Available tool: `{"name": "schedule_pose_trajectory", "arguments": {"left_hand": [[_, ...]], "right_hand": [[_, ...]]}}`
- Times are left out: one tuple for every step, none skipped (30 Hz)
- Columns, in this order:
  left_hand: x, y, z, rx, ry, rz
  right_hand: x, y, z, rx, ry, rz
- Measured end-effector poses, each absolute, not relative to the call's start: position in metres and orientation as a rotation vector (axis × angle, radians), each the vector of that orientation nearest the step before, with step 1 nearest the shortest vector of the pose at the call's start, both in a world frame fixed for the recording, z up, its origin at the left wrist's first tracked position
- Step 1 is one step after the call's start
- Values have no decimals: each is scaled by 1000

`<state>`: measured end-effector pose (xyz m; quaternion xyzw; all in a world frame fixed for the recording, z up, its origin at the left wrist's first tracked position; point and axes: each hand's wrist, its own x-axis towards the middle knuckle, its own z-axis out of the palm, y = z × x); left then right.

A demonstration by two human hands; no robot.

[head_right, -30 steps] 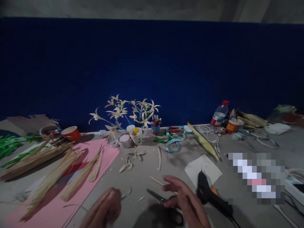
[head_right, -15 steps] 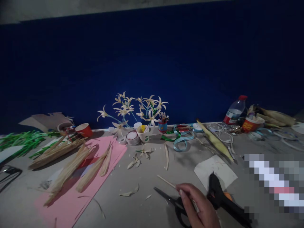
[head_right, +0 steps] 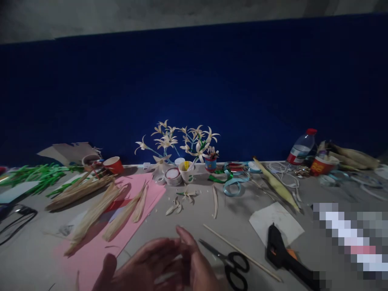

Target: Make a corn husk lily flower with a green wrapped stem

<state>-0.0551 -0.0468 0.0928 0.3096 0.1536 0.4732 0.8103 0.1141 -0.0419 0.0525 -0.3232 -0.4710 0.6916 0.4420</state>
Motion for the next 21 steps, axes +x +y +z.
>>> {"name": "schedule_pose_trajectory", "arguments": {"left_hand": [[-49,-42,91,625,267,1047],[-46,-39,88,606,211,1059],[-44,-38,84,600,158,1075],[-44,-37,80,601,112,1084],[-45,-37,76,607,66,1085],[-46,-37,74,611,25,1095],[-46,-37,72,610,-6,1103],[-46,-37,72,606,-23,1106],[-45,-38,72,602,-26,1105],[-44,-38,72,603,-26,1098],[-42,-39,73,603,-17,1092],[-39,-39,73,606,4,1088],[-36,-39,72,609,36,1090],[-34,-40,72,616,68,1097],[-32,-40,71,623,93,1101],[-31,-40,70,630,105,1104],[-30,-40,70,637,103,1103],[-29,-40,69,645,85,1091],[-29,-39,70,649,62,1076],[-30,-39,70,649,44,1066],[-31,-38,71,647,36,1060]], "right_hand": [[109,-41,48,-796,-1124,1765],[107,-41,44,-804,-1089,1801],[106,-40,41,-821,-1073,1822],[106,-39,41,-849,-1069,1828],[109,-38,42,-887,-1083,1808],[113,-37,45,-930,-1105,1761],[117,-36,47,-969,-1107,1704],[122,-34,50,-995,-1085,1645],[127,-33,52,-1010,-1045,1581],[131,-32,53,-1021,-1002,1525],[135,-31,54,-1023,-982,1495],[136,-31,53,-1019,-997,1496],[136,-31,52,-1025,-1043,1531],[135,-32,51,-1050,-1099,1591],[133,-33,50,-1088,-1154,1659],[130,-34,49,-1123,-1197,1705],[127,-35,50,-1146,-1217,1706],[125,-34,51,-1152,-1215,1671],[125,-33,54,-1137,-1190,1618],[127,-32,57,-1113,-1162,1540],[131,-30,60,-1099,-1147,1439]]}}
